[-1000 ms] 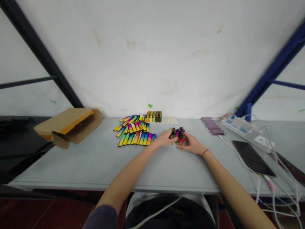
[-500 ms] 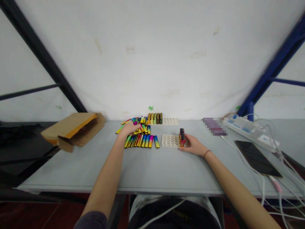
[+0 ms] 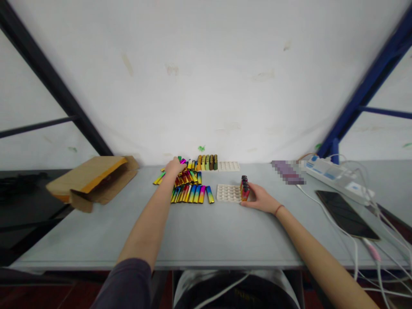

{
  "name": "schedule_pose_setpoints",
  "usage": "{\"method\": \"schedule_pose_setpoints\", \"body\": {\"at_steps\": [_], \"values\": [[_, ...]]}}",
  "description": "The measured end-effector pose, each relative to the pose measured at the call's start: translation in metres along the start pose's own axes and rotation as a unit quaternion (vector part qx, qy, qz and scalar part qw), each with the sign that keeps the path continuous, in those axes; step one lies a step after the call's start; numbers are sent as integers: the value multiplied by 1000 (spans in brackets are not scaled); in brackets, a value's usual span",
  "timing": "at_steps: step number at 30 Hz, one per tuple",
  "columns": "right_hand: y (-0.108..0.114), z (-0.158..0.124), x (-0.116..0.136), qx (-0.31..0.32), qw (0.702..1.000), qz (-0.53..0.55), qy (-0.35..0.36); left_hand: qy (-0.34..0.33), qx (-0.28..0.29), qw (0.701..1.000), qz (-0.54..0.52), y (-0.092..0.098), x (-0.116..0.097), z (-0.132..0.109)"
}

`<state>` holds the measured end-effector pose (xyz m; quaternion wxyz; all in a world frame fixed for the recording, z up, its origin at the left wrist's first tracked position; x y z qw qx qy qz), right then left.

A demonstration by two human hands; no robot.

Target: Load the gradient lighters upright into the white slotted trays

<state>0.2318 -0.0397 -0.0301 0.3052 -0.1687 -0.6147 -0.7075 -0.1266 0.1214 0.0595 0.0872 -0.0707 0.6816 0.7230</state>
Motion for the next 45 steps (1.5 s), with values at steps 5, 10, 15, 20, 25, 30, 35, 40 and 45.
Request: {"method": "schedule_pose_setpoints", "body": {"at_steps": [5,10,15,20,25,30,35,40,45], "values": [[1,0,2,3,1000,-1,1,-7,-10,1000,9,-3,-6,2],[2,-1,4,0,1000,3,4,-30,-39,999,18,-2,-7,2],[2,-1,5,-1,1000,6,9,-22,-51,998,18,-7,-9,-4],[2,-1,5,0,1000,0,2,-39,-76,996,23,-15,-11,-14],[2,-1,5,5,1000,-3,-2,-76,-124,988,44,-22,-9,-18],[2,-1,6,-3,1000,7,8,-74,-81,994,14,-31,0,-11],[1,0,4,-5,1000,-1,3,-77,-100,992,5,-24,-10,-16],[0,1,3,-9,1000,12,7,-273,-160,946,-70,-18,-73,-52],[-1,1,2,-11,1000,24,6,-386,-25,909,-159,-46,-147,-119]]}}
Point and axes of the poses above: each hand's wrist, its own z-axis towards the middle knuckle, its own y-axis out of the back of the hand, x = y × z, the point moved 3 cm from there along z, towards the middle knuckle, and after that the axes turned 14 degrees about -y, right-handed, at the moved point
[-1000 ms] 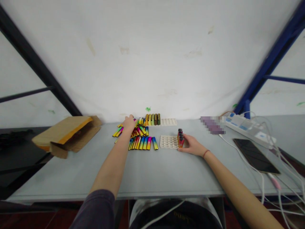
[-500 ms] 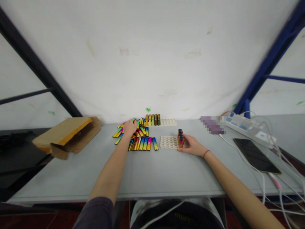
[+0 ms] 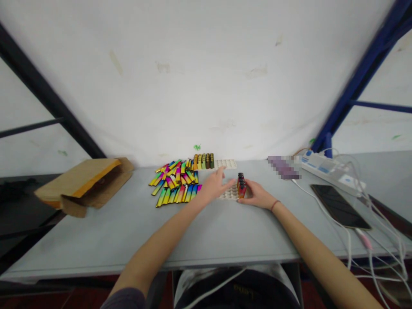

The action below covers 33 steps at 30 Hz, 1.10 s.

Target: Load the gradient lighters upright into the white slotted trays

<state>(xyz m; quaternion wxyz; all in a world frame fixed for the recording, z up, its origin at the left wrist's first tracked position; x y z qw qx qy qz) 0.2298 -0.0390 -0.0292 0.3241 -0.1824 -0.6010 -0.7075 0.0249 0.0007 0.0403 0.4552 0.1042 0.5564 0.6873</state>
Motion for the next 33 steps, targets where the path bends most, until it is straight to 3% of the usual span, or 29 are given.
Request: {"method": "schedule_pose_setpoints", "body": {"at_steps": [3,7,33], "values": [[-1,0,1,5,1000,9,2,51,58,996,32,-24,-33,-3],[-2,0,4,-7,1000,5,-7,66,87,992,66,-35,-50,4],[-3,-1,11,-20,996,-75,-31,81,51,992,82,-40,-52,12]]}}
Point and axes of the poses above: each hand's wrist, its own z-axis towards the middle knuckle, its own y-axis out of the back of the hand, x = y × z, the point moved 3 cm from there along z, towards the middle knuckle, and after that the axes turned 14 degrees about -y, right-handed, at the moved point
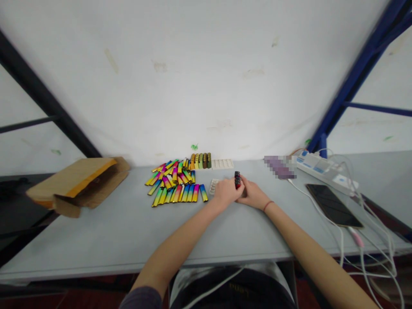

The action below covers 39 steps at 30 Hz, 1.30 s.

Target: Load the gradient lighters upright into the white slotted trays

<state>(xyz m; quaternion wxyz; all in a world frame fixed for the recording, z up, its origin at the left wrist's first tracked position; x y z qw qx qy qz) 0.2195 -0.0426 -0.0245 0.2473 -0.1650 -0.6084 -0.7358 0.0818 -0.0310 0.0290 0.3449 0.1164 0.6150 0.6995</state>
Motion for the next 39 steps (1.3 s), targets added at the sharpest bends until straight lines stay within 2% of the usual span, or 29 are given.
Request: {"method": "schedule_pose_setpoints", "body": {"at_steps": [5,9,14,17,20,22,25,27,29,32,35,39], "values": [[1,0,0,7,1000,5,4,3,-19,1000,18,6,-2,-3],[0,0,0,0,1000,17,7,-7,-55,998,0,11,2,0],[0,0,-2,4,1000,4,-5,21,-83,995,-56,23,22,5],[-1,0,-3,5,1000,5,-1,53,-115,986,-108,42,54,5],[-1,-1,-4,0,1000,8,3,84,-126,978,-145,73,102,2],[-1,-1,-4,-4,1000,9,1,100,-103,983,-115,97,137,1],[-1,-3,-4,-7,1000,7,2,144,-62,988,-16,131,185,4],[-1,-3,-4,-8,1000,3,5,178,-26,982,57,143,210,10],[-1,-4,-4,-8,1000,-1,7,201,19,974,103,143,229,20],[-2,-5,-5,-7,1000,-5,1,216,70,965,134,130,245,37],[-2,-7,-4,-4,1000,-8,-8,235,82,959,138,117,250,53],[-2,-10,-2,-5,1000,-9,-9,256,102,951,144,114,250,63]]}}
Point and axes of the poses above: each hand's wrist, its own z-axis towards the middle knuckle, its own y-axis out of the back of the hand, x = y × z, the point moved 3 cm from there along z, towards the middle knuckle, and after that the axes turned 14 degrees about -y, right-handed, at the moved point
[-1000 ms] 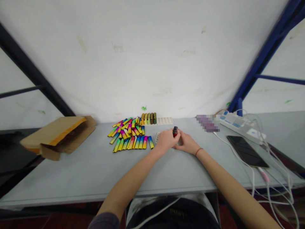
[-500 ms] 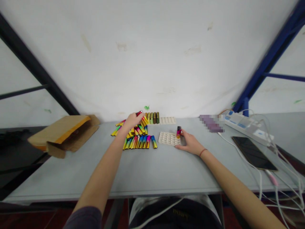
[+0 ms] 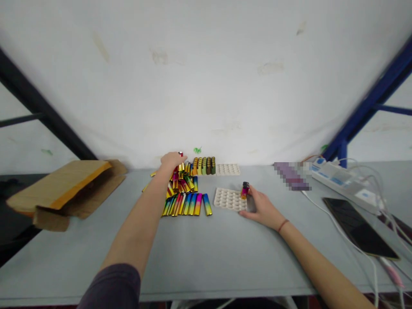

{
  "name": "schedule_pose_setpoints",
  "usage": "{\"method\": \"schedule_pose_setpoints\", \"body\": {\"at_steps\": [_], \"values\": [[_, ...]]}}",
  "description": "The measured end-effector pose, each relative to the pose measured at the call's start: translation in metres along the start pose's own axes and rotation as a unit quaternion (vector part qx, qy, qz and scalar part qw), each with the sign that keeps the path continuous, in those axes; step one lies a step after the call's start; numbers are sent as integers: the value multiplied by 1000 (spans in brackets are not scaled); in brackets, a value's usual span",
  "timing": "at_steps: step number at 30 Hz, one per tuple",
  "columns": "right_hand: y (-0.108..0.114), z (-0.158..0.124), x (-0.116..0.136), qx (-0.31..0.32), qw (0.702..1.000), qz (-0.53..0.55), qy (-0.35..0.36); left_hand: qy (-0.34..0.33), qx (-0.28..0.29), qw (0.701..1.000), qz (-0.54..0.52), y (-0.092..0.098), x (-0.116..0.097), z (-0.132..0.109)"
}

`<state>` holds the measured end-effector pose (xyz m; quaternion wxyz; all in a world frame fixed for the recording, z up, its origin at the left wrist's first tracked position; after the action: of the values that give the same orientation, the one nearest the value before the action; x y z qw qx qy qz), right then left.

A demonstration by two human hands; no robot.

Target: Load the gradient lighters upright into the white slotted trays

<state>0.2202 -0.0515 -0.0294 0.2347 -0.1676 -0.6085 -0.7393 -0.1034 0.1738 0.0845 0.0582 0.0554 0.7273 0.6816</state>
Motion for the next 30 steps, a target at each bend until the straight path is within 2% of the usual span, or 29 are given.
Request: {"method": "schedule_pose_setpoints", "body": {"at_steps": [3,7,12,18,23,27,30], "values": [[-1,-1,0,-4,1000,-3,-3,-14,28,999,-4,0,2,2],[-2,-2,-3,-4,1000,-8,-13,-23,59,998,-12,-11,11,4],[-4,-3,-5,-7,1000,-3,-5,-14,3,1000,-17,-23,18,2],[-4,-3,-7,-9,1000,2,-6,-11,-84,995,-49,-26,24,-15],[-3,-2,-7,-4,1000,2,-6,-62,-140,987,-42,-38,18,-30],[-3,-1,-7,-6,1000,1,1,-34,-184,981,-60,-51,14,-40],[-4,-1,-8,-12,1000,-2,4,-39,-189,977,-93,-59,9,-46]]}}
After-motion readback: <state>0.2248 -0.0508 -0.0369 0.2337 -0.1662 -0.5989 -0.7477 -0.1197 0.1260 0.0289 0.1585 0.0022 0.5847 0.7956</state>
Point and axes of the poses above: each hand's wrist, its own z-axis towards the middle knuckle, its own y-axis out of the back of the hand, x = y × z, the point moved 3 cm from there along z, towards the middle knuckle, and after that the axes turned 14 degrees about -y, right-handed, at the moved point
